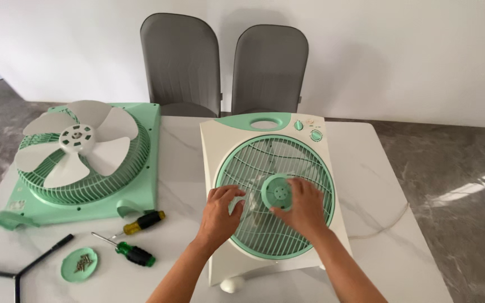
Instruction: The person uses a screwdriver to remove screws from the front grill of a green and white electric fan, then detaches the grill and wipes the fan blades and housing with a white cloth. The person continues wiping the internal motor and wiring area after opening the rear casing.
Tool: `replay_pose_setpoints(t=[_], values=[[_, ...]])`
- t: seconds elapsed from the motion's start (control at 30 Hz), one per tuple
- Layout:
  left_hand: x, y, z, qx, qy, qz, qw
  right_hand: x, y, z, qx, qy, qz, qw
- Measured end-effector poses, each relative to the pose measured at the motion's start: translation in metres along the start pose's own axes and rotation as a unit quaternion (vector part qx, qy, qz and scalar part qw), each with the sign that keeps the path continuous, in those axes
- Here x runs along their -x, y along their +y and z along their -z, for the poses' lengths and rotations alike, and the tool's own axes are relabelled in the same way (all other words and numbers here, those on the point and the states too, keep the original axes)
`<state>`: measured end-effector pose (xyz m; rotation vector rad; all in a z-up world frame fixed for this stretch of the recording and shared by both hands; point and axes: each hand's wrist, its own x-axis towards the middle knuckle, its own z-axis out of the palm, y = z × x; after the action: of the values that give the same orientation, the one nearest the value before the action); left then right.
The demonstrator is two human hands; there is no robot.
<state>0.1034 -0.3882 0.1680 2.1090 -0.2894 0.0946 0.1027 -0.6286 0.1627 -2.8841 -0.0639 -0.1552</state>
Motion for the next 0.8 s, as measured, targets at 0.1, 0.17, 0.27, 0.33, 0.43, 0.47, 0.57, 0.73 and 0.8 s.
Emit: replay_pose_setpoints(t=[0.1,0.17,0.27,0.33,0.43,0.47,0.57,0.73,0.8], values=[[-0.002,0.006,-0.018,-0.013,0.053,-0.004,0.999,0.0,0.0,-0.003,-0.007,-0.02,0.01,1.0],[-0.002,0.007,-0.023,-0.018,0.067,0.021,0.997,-0.004,-0.001,-0.001,-0.013,-0.018,0.018,1.0],[0.001,0.002,-0.028,-0.028,0.077,0.059,0.995,-0.007,-0.002,-0.002,-0.015,-0.021,0.022,0.999],[0.001,-0.003,-0.029,-0.024,0.086,0.072,0.993,-0.009,-0.004,-0.003,-0.01,-0.02,0.025,0.999],[-0.001,-0.01,-0.026,-0.015,0.097,0.078,0.992,-0.013,-0.009,-0.007,0.001,-0.043,0.007,0.999],[-0.005,-0.011,-0.026,-0.018,0.096,0.078,0.992,-0.014,-0.009,-0.007,-0.003,-0.035,0.011,0.999],[-0.012,-0.014,-0.026,-0.009,0.095,0.11,0.989,-0.016,-0.006,-0.007,-0.011,-0.019,0.021,1.0],[-0.015,-0.023,-0.025,0.0,0.095,0.122,0.988,-0.015,-0.006,-0.011,-0.007,-0.021,0.03,0.999],[-0.014,-0.023,-0.025,0.005,0.115,0.108,0.988,-0.018,-0.007,-0.008,-0.028,-0.024,0.023,0.999]])
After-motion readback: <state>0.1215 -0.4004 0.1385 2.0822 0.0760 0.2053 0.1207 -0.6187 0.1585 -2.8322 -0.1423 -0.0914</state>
